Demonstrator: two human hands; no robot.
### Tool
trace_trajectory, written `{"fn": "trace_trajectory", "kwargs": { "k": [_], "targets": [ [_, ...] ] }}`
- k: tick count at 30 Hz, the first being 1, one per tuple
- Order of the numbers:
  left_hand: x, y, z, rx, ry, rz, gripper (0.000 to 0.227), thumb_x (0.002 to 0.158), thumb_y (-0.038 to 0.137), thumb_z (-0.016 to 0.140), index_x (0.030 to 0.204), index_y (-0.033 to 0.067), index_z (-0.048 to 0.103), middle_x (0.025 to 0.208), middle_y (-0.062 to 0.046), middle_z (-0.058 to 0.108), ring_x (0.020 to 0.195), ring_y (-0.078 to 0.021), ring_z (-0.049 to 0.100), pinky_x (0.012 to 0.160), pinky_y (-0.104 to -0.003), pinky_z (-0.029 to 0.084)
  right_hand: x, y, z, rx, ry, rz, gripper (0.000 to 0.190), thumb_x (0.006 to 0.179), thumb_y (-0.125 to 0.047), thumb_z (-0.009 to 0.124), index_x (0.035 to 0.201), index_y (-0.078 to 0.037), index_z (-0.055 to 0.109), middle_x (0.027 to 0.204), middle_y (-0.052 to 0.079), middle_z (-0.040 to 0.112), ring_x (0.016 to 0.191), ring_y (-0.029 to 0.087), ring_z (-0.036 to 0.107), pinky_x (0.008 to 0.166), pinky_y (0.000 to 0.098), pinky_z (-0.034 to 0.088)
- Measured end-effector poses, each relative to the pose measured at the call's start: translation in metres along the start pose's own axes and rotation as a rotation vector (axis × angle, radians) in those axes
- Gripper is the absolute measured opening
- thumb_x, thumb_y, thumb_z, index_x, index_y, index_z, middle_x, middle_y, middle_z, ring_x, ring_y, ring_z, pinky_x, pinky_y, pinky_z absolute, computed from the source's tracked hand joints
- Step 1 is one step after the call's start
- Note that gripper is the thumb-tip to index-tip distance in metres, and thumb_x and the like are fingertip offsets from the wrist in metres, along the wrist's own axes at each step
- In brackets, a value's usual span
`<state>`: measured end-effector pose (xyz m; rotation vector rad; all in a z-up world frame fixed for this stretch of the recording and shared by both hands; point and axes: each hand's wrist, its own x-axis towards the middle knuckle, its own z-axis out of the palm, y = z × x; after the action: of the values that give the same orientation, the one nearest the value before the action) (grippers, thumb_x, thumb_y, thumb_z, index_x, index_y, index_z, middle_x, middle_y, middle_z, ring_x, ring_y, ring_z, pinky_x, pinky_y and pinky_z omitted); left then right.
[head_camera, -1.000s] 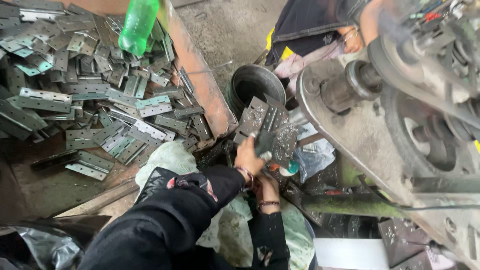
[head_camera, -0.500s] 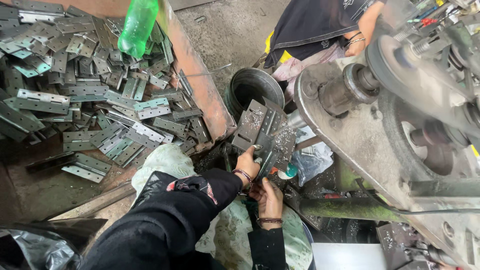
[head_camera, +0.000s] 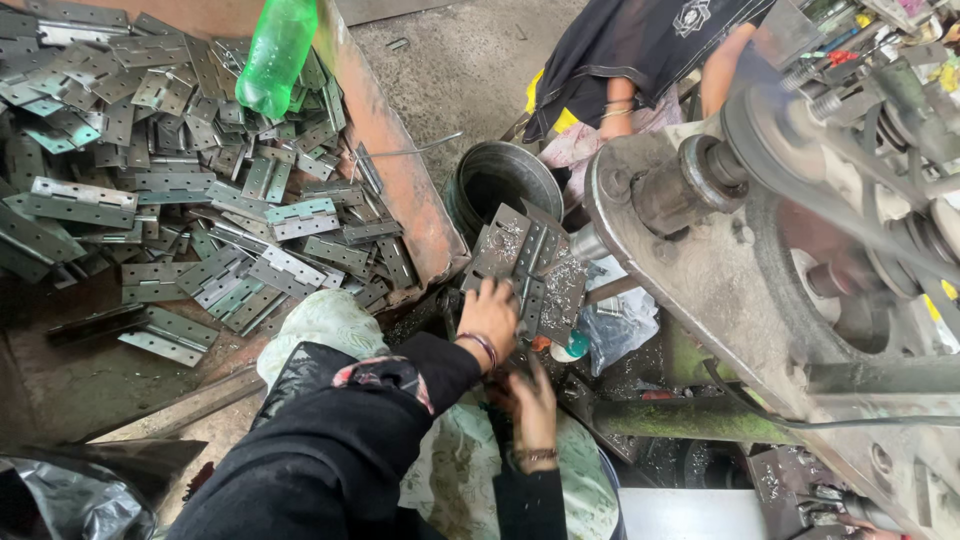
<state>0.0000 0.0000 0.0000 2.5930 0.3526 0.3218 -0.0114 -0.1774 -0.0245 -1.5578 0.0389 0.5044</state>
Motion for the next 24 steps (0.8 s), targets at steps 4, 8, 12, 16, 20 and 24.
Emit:
{"fn": "trace_trajectory", "kwargs": {
  "k": [4,8,12,16,20,24],
  "targets": [
    [-0.005,0.009,0.014,0.385,-0.172,0.188,0.043,0.097,0.037,0.056,0.129,0.0106,0.069,0.146,-0.013,0.051,0.144,-0.0411,0.032,0.107,-0.067,0.031,-0.02,0.022,-0.023,-0.566,-0.062,-0.354,0.057,0.089,-0.015,0.069,0.143,0.0,0.056,0.139,0.02,0.067,0.126,0.028,0.065,0.105,0.0373,0.05],
    [0.007,0.01,0.018,0.469,-0.169,0.209,0.037,0.098,0.033,0.054,0.126,0.0153,0.072,0.143,-0.013,0.055,0.144,-0.0422,0.03,0.109,-0.074,0.025,-0.028,0.044,-0.044,-1.051,0.031,-0.419,0.064,0.085,-0.021,0.076,0.142,-0.004,0.053,0.138,0.024,0.063,0.127,0.034,0.062,0.104,0.0412,0.048],
    [0.01,0.012,0.014,0.476,-0.134,0.17,0.035,0.098,0.031,0.054,0.124,0.0166,0.073,0.142,-0.013,0.056,0.144,-0.0423,0.031,0.108,-0.074,0.025,-0.03,0.051,-0.045,-1.195,-0.081,-0.201,0.085,0.079,-0.025,0.078,0.152,-0.011,0.037,0.121,0.026,0.068,0.113,0.041,0.067,0.094,0.0446,0.054],
    [0.013,0.014,0.017,0.443,-0.12,0.135,0.034,0.098,0.028,0.054,0.122,0.016,0.074,0.137,-0.012,0.06,0.142,-0.0428,0.033,0.107,-0.075,0.026,-0.035,0.044,-0.042,-1.209,-0.065,-0.195,0.084,0.08,-0.026,0.077,0.153,-0.015,0.037,0.107,0.027,0.072,0.101,0.044,0.07,0.086,0.0488,0.055],
    [0.03,0.012,0.022,0.476,-0.124,0.132,0.036,0.096,0.027,0.055,0.123,0.0149,0.074,0.134,-0.011,0.062,0.14,-0.0421,0.035,0.106,-0.073,0.028,-0.032,0.048,-0.038,-1.212,-0.042,0.016,0.08,0.083,-0.03,0.073,0.154,-0.018,0.038,0.103,0.025,0.075,0.092,0.042,0.075,0.083,0.0483,0.058],
    [0.037,0.014,0.033,0.449,-0.162,0.137,0.035,0.099,0.028,0.053,0.124,0.0158,0.074,0.137,-0.013,0.061,0.143,-0.0423,0.034,0.108,-0.072,0.028,-0.03,0.095,-0.038,-1.252,0.046,-0.043,0.082,0.082,-0.031,0.076,0.153,-0.016,0.038,0.103,0.029,0.073,0.095,0.043,0.073,0.083,0.0492,0.058]
  ]
}}
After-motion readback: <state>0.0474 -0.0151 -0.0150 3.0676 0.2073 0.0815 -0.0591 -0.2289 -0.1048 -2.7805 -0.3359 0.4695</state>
